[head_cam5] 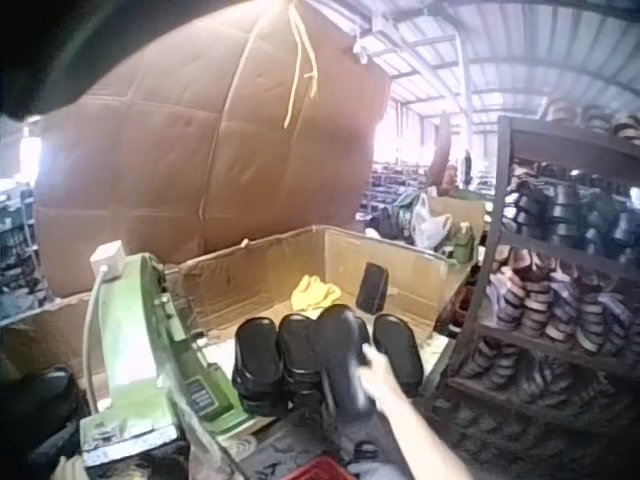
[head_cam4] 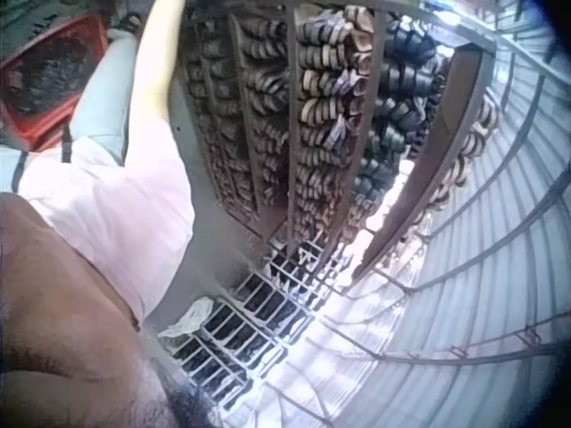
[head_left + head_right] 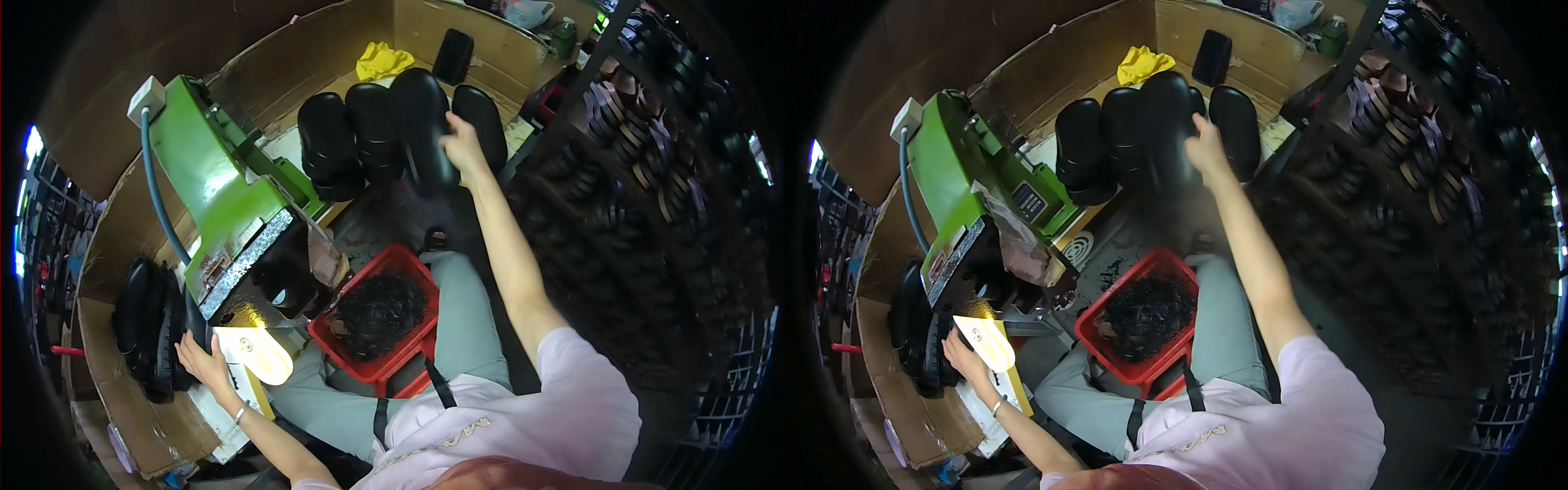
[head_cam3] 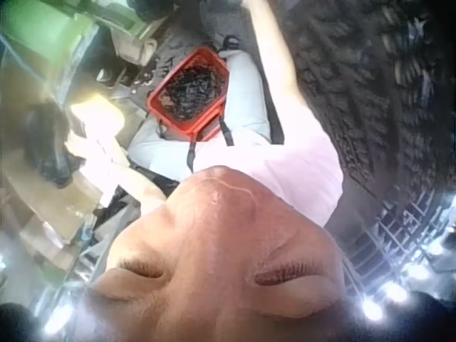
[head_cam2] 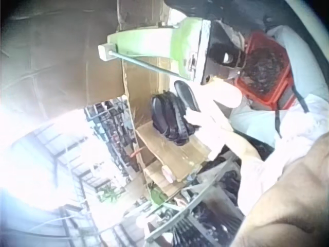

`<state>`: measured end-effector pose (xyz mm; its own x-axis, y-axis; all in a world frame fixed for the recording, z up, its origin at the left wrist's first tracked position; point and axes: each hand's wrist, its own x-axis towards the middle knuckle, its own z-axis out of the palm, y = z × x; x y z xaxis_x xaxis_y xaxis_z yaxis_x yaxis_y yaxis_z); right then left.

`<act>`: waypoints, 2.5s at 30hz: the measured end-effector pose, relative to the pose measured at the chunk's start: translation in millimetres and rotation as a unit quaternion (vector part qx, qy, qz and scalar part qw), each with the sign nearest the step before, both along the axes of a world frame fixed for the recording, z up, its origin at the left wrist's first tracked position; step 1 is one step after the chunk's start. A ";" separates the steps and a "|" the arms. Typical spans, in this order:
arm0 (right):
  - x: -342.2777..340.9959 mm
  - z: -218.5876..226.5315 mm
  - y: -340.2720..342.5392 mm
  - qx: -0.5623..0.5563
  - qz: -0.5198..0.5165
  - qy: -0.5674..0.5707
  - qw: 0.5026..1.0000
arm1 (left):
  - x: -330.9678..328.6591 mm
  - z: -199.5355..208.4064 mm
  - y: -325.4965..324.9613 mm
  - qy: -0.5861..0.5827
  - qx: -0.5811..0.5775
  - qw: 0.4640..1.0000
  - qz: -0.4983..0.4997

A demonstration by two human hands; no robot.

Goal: The person uses a green grinding machine to smooth the bottom of black shoe soles. They pick up soles from a nearby surface, press them against the rotating wheel, and place the finished items back down. The person also briefly empties a red bin of debris onto the floor.

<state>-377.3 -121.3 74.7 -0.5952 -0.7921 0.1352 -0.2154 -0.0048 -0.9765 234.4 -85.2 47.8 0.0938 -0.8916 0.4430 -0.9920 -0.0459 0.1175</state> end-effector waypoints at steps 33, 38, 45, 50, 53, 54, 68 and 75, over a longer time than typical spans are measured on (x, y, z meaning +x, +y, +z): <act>136.2 -80.0 180.8 -0.121 0.297 -0.182 0.930 | -177.6 15.1 195.7 0.439 0.069 0.838 -0.316; 158.4 -52.7 147.3 -0.137 0.251 -0.101 0.953 | -187.7 40.1 148.8 0.357 -0.069 0.879 -0.308; 150.5 -51.7 113.7 -0.172 0.183 -0.133 0.959 | -202.0 55.2 112.9 0.311 -0.057 0.891 -0.327; 166.2 -51.9 113.1 -0.207 0.159 -0.135 0.956 | -183.8 50.1 101.7 0.356 -0.012 0.870 -0.340; 172.0 -60.6 113.9 -0.211 0.154 -0.110 0.959 | -171.7 52.8 100.1 0.363 0.009 0.865 -0.346; 175.4 -62.8 114.6 -0.211 0.152 -0.095 0.961 | -169.3 51.9 99.4 0.366 -0.010 0.864 -0.346; 224.6 -56.3 120.4 -0.259 0.143 -0.023 0.955 | -103.8 0.7 101.7 0.409 -0.013 0.862 -0.300; 235.7 -31.7 125.8 -0.293 0.140 0.225 0.919 | -111.5 -74.9 84.4 0.423 0.117 0.855 -0.278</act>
